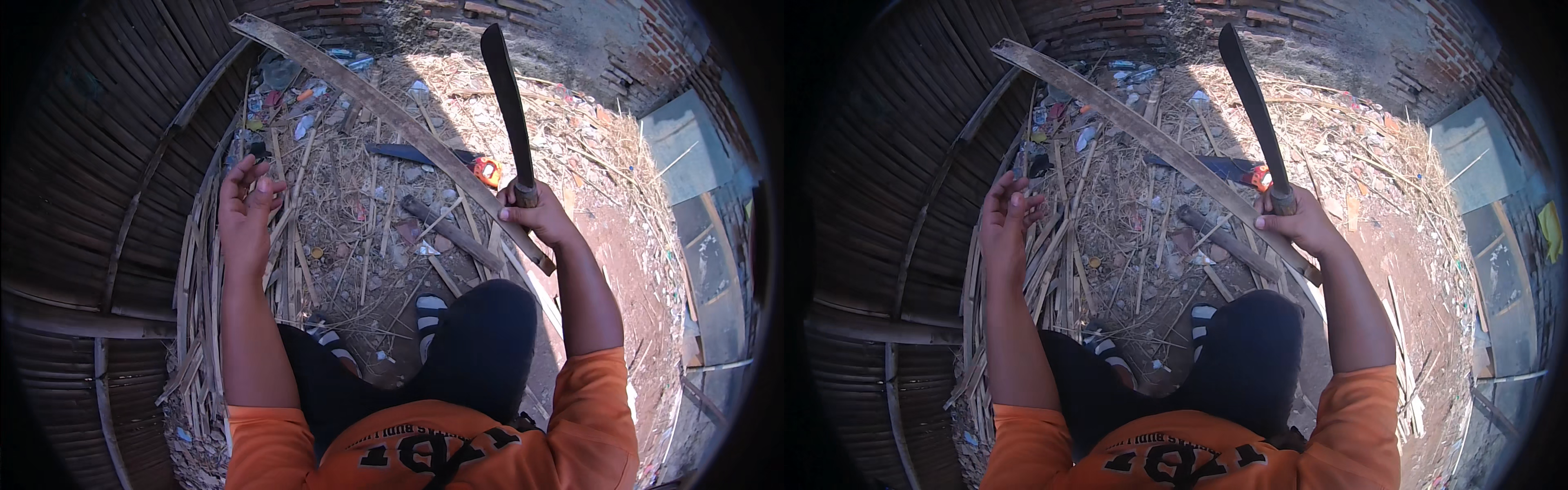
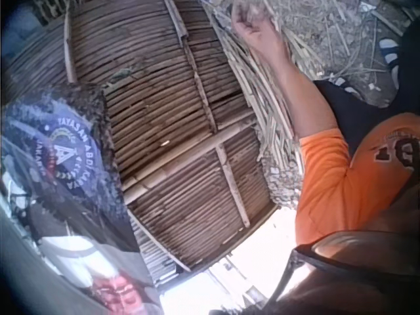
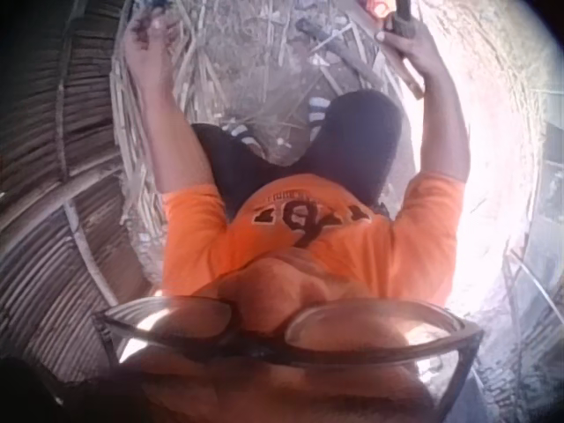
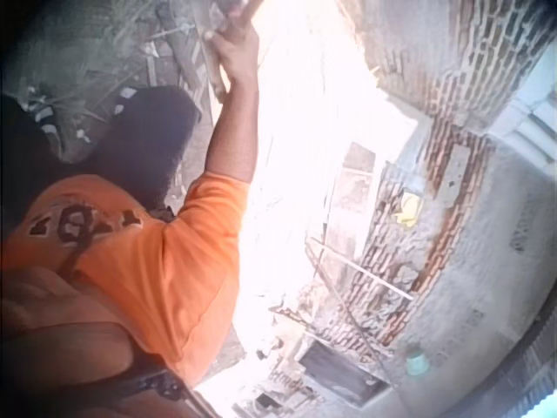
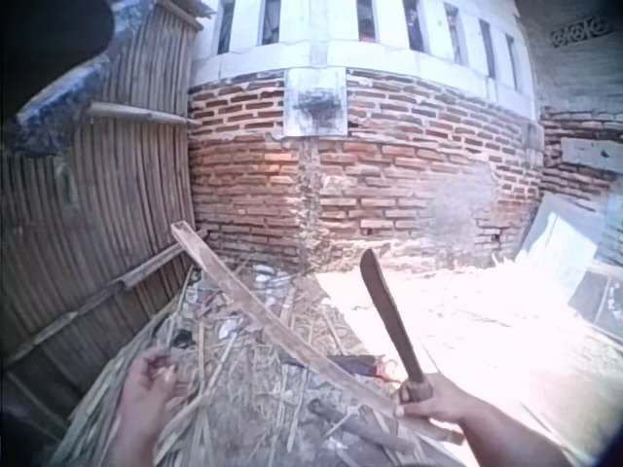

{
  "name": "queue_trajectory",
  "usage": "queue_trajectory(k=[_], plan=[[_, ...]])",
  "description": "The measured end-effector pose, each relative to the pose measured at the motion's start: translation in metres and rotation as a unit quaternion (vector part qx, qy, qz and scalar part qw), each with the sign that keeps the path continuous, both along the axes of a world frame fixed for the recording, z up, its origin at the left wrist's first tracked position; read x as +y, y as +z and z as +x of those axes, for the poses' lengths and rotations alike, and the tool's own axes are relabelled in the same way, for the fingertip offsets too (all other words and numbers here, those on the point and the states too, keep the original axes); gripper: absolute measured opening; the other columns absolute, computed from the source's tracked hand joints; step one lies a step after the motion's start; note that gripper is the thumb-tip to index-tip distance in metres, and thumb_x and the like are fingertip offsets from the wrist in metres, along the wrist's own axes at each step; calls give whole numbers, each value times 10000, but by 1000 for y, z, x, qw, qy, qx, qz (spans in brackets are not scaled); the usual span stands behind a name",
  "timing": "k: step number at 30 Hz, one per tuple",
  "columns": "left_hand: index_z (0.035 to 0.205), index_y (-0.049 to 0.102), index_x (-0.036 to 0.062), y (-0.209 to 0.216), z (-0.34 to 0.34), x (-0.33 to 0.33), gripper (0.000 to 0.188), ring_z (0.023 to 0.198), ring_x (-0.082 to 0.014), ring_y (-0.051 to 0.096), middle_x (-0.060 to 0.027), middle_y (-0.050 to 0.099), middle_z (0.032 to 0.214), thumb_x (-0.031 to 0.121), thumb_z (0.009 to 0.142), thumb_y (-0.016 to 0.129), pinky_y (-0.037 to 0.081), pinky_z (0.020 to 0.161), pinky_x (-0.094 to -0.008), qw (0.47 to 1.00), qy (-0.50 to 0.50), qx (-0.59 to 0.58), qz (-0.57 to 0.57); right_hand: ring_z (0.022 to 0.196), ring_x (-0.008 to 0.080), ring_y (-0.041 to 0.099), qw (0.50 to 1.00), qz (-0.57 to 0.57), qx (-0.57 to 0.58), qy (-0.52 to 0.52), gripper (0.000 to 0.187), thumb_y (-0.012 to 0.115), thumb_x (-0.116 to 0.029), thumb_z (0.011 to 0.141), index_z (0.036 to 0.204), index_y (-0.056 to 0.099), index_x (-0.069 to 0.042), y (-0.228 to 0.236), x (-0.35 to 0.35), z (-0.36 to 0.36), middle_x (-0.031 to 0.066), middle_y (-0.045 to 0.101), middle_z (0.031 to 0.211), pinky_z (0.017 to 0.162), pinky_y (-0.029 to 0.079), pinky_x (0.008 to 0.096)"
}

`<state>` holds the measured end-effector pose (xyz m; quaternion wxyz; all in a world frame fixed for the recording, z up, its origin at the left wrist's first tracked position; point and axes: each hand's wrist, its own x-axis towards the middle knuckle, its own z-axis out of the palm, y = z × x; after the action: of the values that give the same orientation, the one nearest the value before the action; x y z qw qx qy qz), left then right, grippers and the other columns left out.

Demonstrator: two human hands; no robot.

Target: The person uses a blade to scrape and smooth a thin strip of wood, working along its length while sitting on the ground.

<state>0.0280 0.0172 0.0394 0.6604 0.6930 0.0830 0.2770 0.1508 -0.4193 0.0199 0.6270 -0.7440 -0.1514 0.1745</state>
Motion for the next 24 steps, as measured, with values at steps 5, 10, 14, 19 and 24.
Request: queue_trajectory(k=[5,10,14,19,24], plan=[[1558,287,30,-21,-18,31,818,1361,-307,462,-170,341,1554,262,943,773,395,1095,-447,904,329,-152,226,891,131,629,989,-65,-7,130,316,886,-121,750,931,632,-73,22,90,10,11,688,954,861,492,313],[1532,412,142,15,-55,49,868,1536,-426,204,-179,254,1614,124,775,836,189,1218,-643,752,296,49,587,898,128,631,958,-168,-30,229,298,887,-124,750,901,636,-69,27,126,14,1,696,918,873,492,317],[1402,585,203,-8,-51,22,745,1476,-405,364,-128,463,1520,190,715,874,108,1252,-652,751,146,173,620,891,138,631,935,-186,-5,301,333,906,-60,718,859,605,-54,25,146,23,26,696,915,853,500,319],[1051,713,90,-22,-39,43,421,957,-336,689,-128,715,983,304,740,899,483,983,-493,826,-33,322,462,938,151,641,910,-279,-50,301,289,847,-175,812,1011,691,-33,47,156,31,35,709,943,905,478,314],[908,720,59,-26,-38,48,445,843,-363,711,-156,712,861,459,778,865,545,732,-488,801,-4,325,503,887,143,642,881,-380,-251,130,285,835,-196,877,1069,702,-33,120,139,62,49,718,948,843,522,339]])
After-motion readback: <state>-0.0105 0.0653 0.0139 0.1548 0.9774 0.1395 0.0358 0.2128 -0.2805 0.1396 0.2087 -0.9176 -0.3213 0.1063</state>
